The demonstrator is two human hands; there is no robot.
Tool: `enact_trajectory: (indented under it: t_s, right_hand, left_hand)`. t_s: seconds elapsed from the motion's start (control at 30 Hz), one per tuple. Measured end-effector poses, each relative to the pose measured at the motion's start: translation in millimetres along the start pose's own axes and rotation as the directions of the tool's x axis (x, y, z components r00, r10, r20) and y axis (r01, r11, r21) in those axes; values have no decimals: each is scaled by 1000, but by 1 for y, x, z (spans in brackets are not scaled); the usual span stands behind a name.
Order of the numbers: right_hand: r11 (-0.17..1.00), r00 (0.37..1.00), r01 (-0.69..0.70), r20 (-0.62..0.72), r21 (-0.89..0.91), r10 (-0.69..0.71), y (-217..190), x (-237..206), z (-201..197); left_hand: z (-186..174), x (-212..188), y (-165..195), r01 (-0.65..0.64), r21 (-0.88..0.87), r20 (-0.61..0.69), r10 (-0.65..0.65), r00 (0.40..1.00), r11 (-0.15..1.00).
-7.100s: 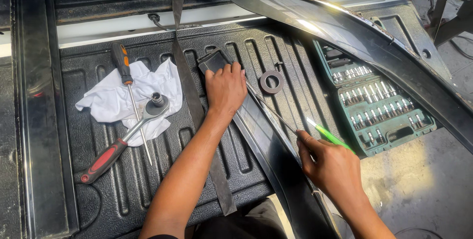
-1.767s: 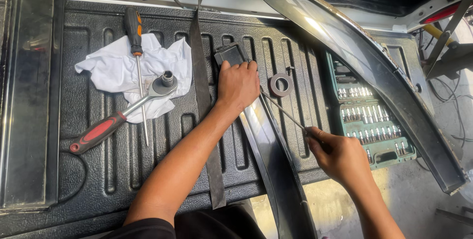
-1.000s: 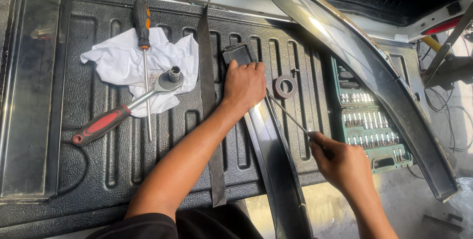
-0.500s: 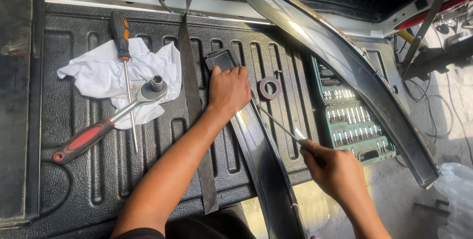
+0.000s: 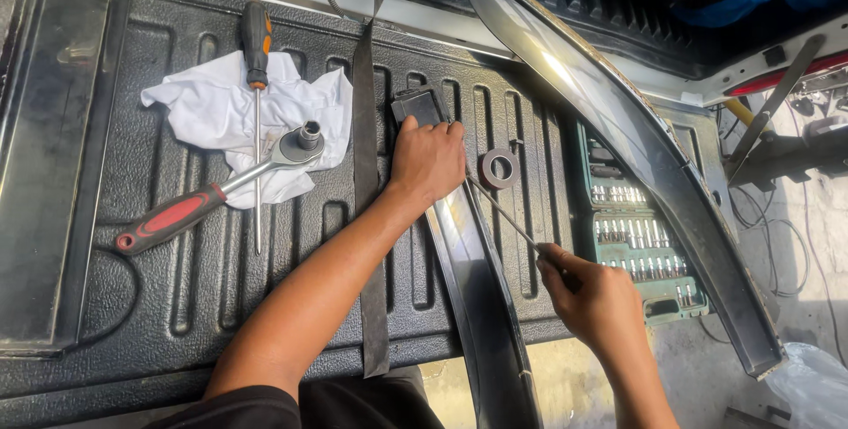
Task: The person holds a chrome car trim strip steady on a pickup truck bed with one hand and runs a metal file along its edge with the other, repeatedly stroking the file along the trim to smooth it. They occasionally reposition the trim and continue filing along its length.
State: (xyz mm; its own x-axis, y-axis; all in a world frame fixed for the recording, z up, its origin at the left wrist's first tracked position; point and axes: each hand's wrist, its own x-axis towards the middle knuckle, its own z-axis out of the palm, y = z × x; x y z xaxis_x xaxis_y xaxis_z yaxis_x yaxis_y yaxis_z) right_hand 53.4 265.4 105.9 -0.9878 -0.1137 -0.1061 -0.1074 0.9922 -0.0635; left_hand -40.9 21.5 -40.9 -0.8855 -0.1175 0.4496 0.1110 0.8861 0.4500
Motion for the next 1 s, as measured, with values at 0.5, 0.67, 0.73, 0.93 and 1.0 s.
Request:
enact_trajectory:
  t_s: [0.5,0.67,0.73,0.93,1.0]
  right_hand:
    - [988,988,142,-76,58,-138,-27,4,2]
    - [989,988,-145,51,-19,146,9,-1,2]
    - [941,992,-119,-12,315,129,50,-15,3]
    - [510,930,-78,-122,856,347,96,-57,105]
    - [543,879,-276,-20,794,476,88,-72,130]
  left_hand:
    - [-9,1,2,3,22,44,-4,999,1000]
    - [-8,-1,0,-18,-42,-15,17,1000,999]
    - [-7,-2,-1,4,-68,-9,-5,1000,998]
    - [-9,-1,-5,12,-231,-85,-32,996,973]
    - [-11,1,-8,46,-294,-43,-61,997,955]
